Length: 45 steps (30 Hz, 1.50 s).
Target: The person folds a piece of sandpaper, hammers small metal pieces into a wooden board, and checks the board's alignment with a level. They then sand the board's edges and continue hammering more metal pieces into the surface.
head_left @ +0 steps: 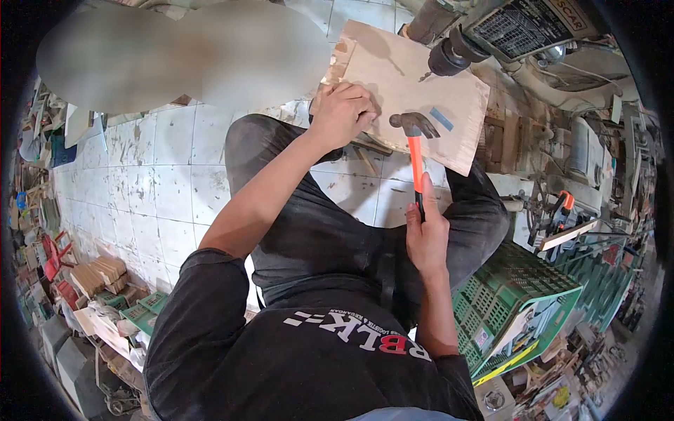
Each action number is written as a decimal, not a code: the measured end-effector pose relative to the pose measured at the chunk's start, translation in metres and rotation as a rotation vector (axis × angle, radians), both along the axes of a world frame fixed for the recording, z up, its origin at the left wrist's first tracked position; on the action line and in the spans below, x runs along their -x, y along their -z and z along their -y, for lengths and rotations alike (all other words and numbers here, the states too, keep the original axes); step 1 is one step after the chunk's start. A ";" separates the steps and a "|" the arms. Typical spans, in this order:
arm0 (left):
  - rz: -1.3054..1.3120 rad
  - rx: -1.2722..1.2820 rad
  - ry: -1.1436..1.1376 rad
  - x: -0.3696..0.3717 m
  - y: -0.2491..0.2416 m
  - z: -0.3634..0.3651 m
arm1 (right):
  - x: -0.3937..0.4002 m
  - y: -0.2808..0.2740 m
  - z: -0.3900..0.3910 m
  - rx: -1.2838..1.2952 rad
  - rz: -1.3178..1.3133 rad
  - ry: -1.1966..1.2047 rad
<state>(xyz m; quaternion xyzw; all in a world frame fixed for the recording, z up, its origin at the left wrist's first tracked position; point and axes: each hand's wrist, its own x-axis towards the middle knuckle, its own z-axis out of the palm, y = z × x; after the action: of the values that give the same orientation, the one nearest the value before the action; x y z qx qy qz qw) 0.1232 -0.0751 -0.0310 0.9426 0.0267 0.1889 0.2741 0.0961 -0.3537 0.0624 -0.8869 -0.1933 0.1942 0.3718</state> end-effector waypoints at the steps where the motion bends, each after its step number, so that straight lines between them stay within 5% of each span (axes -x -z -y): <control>1: 0.003 0.006 -0.003 -0.001 0.001 0.000 | 0.000 0.001 -0.003 -0.010 0.013 -0.010; 12: -0.016 -0.019 -0.028 0.003 -0.002 0.000 | -0.010 -0.001 -0.022 0.179 0.149 -0.155; 26: 0.050 -0.046 -0.053 0.003 0.003 -0.001 | -0.003 0.006 -0.030 0.015 0.248 -0.087; 33: 0.026 -0.056 -0.020 0.003 0.004 -0.005 | -0.008 -0.003 -0.036 0.114 0.082 -0.134; 38: 0.058 0.008 0.058 0.017 0.004 -0.013 | -0.001 0.012 -0.034 -0.036 0.375 -0.100; 41: 0.024 0.000 0.107 0.024 0.000 -0.012 | -0.005 0.014 -0.032 0.093 0.091 -0.147; 45: -0.049 -0.079 0.157 0.027 -0.009 -0.016 | -0.001 -0.003 -0.033 0.059 0.099 -0.047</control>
<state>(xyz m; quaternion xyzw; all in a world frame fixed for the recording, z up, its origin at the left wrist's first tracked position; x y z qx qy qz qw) 0.0958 -0.0591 -0.0222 0.9562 -0.0481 0.1448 0.2498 0.0967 -0.3207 0.0649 -0.9014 -0.2260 0.1646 0.3307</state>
